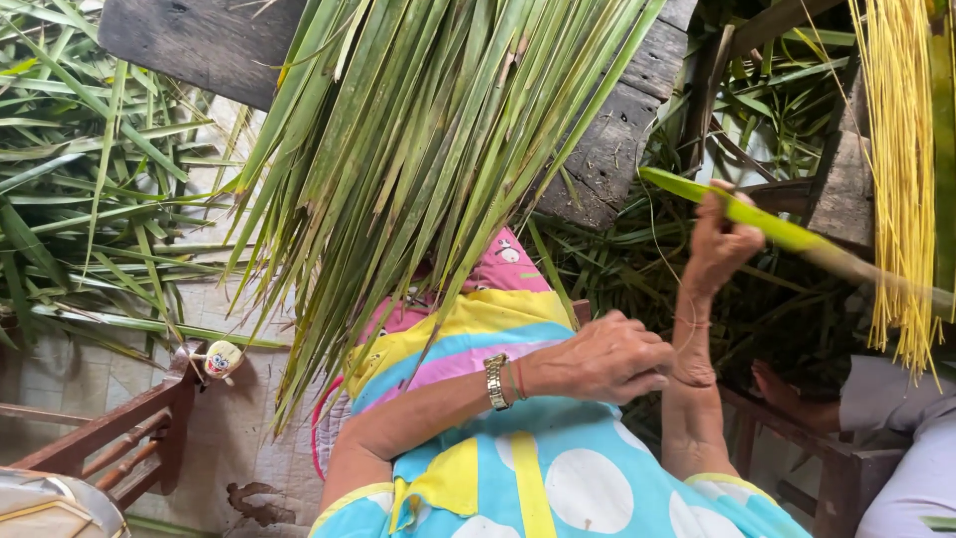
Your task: Stripping the leafy part of palm fronds from the central midrib using a small knife
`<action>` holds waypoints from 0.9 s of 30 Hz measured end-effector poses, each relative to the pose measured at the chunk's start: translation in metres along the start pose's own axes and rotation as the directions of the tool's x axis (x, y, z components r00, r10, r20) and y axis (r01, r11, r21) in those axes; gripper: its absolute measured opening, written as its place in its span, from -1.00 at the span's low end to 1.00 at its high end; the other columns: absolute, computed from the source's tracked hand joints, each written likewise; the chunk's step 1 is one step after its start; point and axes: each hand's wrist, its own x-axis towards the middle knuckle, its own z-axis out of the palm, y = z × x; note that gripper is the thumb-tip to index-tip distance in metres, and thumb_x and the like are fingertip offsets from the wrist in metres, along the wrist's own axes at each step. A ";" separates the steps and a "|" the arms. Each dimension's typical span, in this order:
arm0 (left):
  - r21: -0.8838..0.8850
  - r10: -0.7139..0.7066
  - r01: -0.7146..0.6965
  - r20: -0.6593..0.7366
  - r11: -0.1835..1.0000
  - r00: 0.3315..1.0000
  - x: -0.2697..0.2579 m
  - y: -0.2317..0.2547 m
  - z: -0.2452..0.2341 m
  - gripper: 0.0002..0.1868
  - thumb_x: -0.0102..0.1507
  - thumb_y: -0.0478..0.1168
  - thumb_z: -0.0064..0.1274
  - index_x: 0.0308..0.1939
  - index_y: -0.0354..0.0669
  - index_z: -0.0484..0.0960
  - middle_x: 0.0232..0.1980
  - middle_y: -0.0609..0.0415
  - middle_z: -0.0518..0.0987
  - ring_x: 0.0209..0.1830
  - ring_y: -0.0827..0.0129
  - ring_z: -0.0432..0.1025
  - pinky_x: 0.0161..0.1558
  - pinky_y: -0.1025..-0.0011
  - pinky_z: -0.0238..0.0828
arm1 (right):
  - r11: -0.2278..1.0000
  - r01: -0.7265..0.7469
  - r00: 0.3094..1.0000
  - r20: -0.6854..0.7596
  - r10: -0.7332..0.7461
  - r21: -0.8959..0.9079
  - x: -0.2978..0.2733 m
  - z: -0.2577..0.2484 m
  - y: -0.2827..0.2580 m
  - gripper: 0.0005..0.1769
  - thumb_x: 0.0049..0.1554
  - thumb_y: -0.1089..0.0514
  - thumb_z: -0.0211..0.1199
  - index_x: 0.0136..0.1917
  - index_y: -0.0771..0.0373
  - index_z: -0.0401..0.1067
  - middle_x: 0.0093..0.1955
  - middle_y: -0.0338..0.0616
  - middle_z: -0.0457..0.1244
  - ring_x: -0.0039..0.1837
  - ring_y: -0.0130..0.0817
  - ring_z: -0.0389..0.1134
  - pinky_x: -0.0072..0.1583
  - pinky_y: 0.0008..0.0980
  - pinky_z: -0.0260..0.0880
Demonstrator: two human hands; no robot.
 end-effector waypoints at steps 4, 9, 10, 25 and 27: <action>0.307 -0.089 0.069 0.051 0.949 0.995 -0.005 -0.029 0.012 -0.65 0.20 0.08 0.08 -0.35 -0.13 0.66 -0.25 0.00 0.48 -0.15 0.16 0.29 0.04 0.09 0.14 | 0.976 -0.217 0.975 -0.035 0.218 0.018 0.020 -0.051 0.004 -0.42 0.37 -0.17 0.44 -0.34 0.25 0.55 -0.43 -0.26 0.32 -0.49 -0.51 0.20 -0.33 -0.50 0.35; 0.398 -0.121 0.183 -0.175 0.899 0.977 0.008 -0.052 0.000 -0.72 0.19 -0.05 0.12 -0.24 -0.18 0.52 -0.16 -0.04 0.43 -0.13 0.15 0.29 -0.03 0.15 0.19 | 0.920 -0.179 0.969 -0.101 0.227 0.350 0.040 -0.109 -0.057 -0.72 0.41 0.16 0.44 -0.06 0.42 0.55 -0.36 -0.17 0.21 -0.44 -0.51 0.11 -0.40 -0.49 0.12; 0.396 -0.123 0.183 -0.173 0.900 0.977 0.014 -0.049 -0.011 -0.72 0.19 -0.05 0.12 -0.24 -0.18 0.52 -0.16 -0.04 0.43 -0.13 0.15 0.29 -0.03 0.15 0.19 | 0.920 -0.182 0.968 -0.100 0.229 0.347 0.041 -0.121 -0.067 -0.72 0.41 0.16 0.44 -0.06 0.42 0.55 -0.36 -0.17 0.21 -0.44 -0.51 0.11 -0.40 -0.49 0.12; 0.229 0.045 0.033 -0.327 0.973 0.944 0.072 -0.094 0.002 -0.32 -0.01 -0.23 0.41 0.16 0.07 0.47 0.22 0.22 0.54 0.25 0.26 0.42 0.30 0.19 0.27 | 0.748 0.634 0.753 -0.377 -0.540 0.196 -0.003 -0.264 0.059 -0.65 0.40 0.60 0.28 -0.16 0.64 0.18 -0.35 0.23 0.09 -0.39 -0.01 0.17 -0.34 -0.08 0.31; 0.154 0.045 -0.010 -0.225 0.988 0.973 0.065 -0.103 0.012 -0.84 0.19 -0.17 0.17 -0.18 0.08 0.54 -0.34 0.31 0.61 -0.28 0.44 0.44 0.08 0.37 0.19 | 0.824 0.415 0.883 -0.388 -0.263 0.386 0.005 -0.253 0.054 -0.75 0.35 0.36 0.26 -0.09 0.58 0.28 -0.24 0.20 0.16 -0.28 -0.10 0.18 -0.25 -0.20 0.25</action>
